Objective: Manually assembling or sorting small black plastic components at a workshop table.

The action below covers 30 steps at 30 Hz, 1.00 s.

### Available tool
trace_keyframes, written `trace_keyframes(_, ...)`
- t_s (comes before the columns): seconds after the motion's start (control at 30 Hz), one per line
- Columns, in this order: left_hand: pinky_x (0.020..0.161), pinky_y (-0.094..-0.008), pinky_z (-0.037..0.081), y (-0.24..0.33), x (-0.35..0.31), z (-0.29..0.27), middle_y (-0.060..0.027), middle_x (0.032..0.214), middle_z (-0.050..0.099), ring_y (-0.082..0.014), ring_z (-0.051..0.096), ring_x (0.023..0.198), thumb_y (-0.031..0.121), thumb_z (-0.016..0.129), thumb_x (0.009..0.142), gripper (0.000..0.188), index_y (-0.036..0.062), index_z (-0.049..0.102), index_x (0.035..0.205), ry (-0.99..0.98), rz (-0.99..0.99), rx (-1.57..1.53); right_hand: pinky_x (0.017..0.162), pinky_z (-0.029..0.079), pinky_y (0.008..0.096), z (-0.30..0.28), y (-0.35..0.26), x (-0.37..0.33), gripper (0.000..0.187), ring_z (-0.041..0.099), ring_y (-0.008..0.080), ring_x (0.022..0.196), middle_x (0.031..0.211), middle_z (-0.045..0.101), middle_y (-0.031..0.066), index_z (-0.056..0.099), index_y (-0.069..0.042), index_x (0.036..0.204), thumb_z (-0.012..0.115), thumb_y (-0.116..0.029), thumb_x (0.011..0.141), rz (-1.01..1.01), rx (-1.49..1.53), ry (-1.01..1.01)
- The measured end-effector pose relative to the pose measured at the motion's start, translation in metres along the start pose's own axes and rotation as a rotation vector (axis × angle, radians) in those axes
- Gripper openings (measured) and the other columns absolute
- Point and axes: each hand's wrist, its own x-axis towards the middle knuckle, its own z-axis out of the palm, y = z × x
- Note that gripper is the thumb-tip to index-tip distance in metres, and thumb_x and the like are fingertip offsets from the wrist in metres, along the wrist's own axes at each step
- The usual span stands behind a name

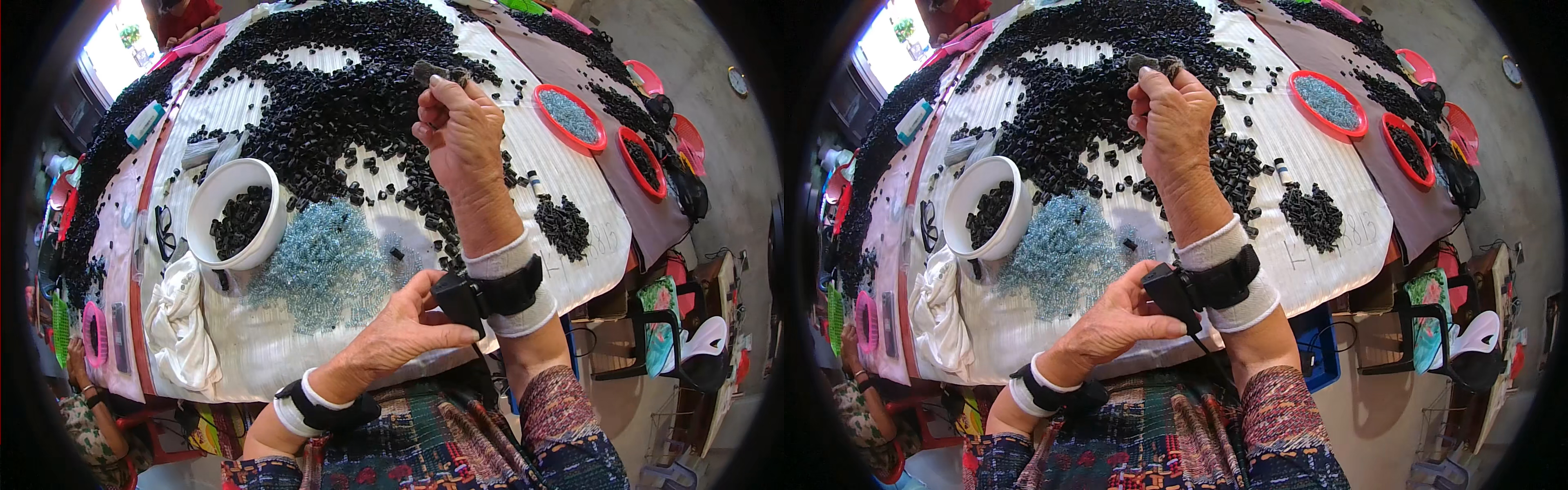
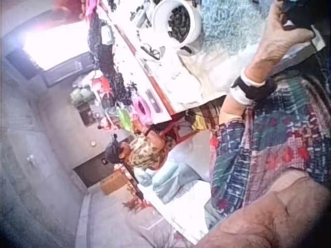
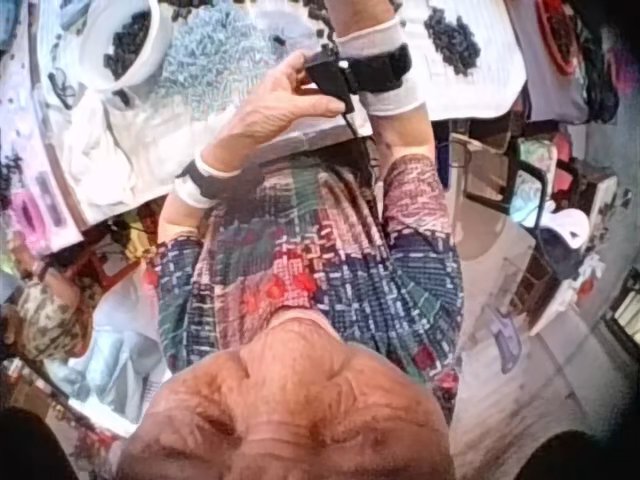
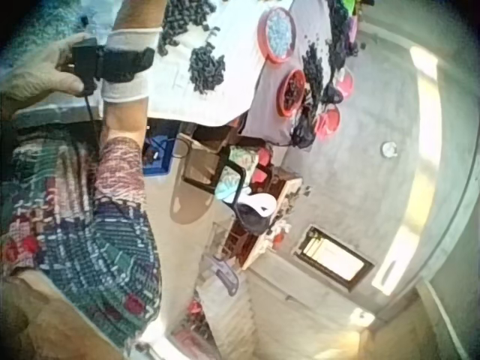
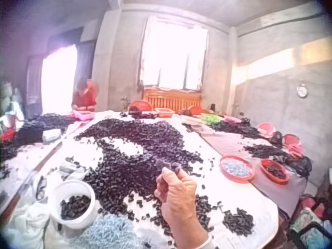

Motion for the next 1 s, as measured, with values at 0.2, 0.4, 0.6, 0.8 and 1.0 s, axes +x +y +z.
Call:
trace_keyframes(0.2, 0.072, -0.0266, 0.051, 0.0, -0.001, 0.001, -0.0072, 0.096, 0.061, -0.0127, 0.059, 0.083, 0.011, 0.078, 0.074, 0.055, 0.0012, 0.043, 0.116, 0.056, 0.021, -0.03, 0.046, 0.042, 0.0227, 0.003, 0.015, 0.001, 0.007, 0.05, 0.0084, 0.052, 0.066, 0.059, 0.0032, 0.056, -0.004, 0.08, 0.058, -0.009, 0.085, -0.21, -0.288, -0.012)
trace_keyframes(0.4, 0.051, -0.0205, 0.043, -0.012, -0.001, 0.004, -0.0067, 0.087, 0.062, -0.0083, 0.055, 0.069, 0.013, 0.077, 0.077, 0.048, 0.0019, 0.044, 0.11, 0.093, 0.084, -0.053, 0.057, 0.041, 0.0332, -0.003, 0.03, 0.002, 0.024, 0.053, 0.0218, 0.072, 0.08, 0.054, 0.0049, 0.058, -0.008, 0.094, 0.064, -0.004, 0.071, -1.423, -1.267, -0.111)
trace_keyframes(0.6, 0.044, -0.0197, 0.037, -0.015, 0.002, 0.007, -0.0082, 0.085, 0.061, -0.0066, 0.05, 0.058, 0.015, 0.075, 0.079, 0.046, 0.0016, 0.043, 0.108, 0.117, 0.07, -0.078, 0.068, 0.037, 0.0346, -0.012, 0.044, -0.008, 0.033, 0.051, 0.0194, 0.085, 0.097, 0.05, 0.003, 0.059, -0.016, 0.1, 0.063, -0.003, 0.07, -1.381, -1.411, -0.186)
trace_keyframes(0.8, 0.042, -0.0194, 0.037, -0.016, 0.013, 0.008, -0.0093, 0.085, 0.06, -0.0069, 0.051, 0.057, 0.02, 0.075, 0.079, 0.048, 0.0003, 0.044, 0.109, 0.137, 0.061, -0.066, 0.069, 0.037, 0.0347, -0.027, 0.057, -0.002, 0.039, 0.051, 0.0187, 0.084, 0.098, 0.05, 0.0026, 0.059, -0.019, 0.108, 0.064, -0.007, 0.071, -1.444, -1.531, -0.367)
trace_keyframes(1.0, 0.045, -0.0207, 0.043, -0.007, 0.014, 0.015, -0.0094, 0.094, 0.059, -0.011, 0.058, 0.075, 0.012, 0.074, 0.079, 0.043, 0.002, 0.044, 0.107, 0.121, 0.047, -0.058, 0.06, 0.043, 0.0354, -0.029, 0.046, 0.017, 0.041, 0.054, 0.0205, 0.073, 0.083, 0.054, 0.0045, 0.058, -0.013, 0.115, 0.062, -0.006, 0.074, -1.18, -1.43, -0.101)
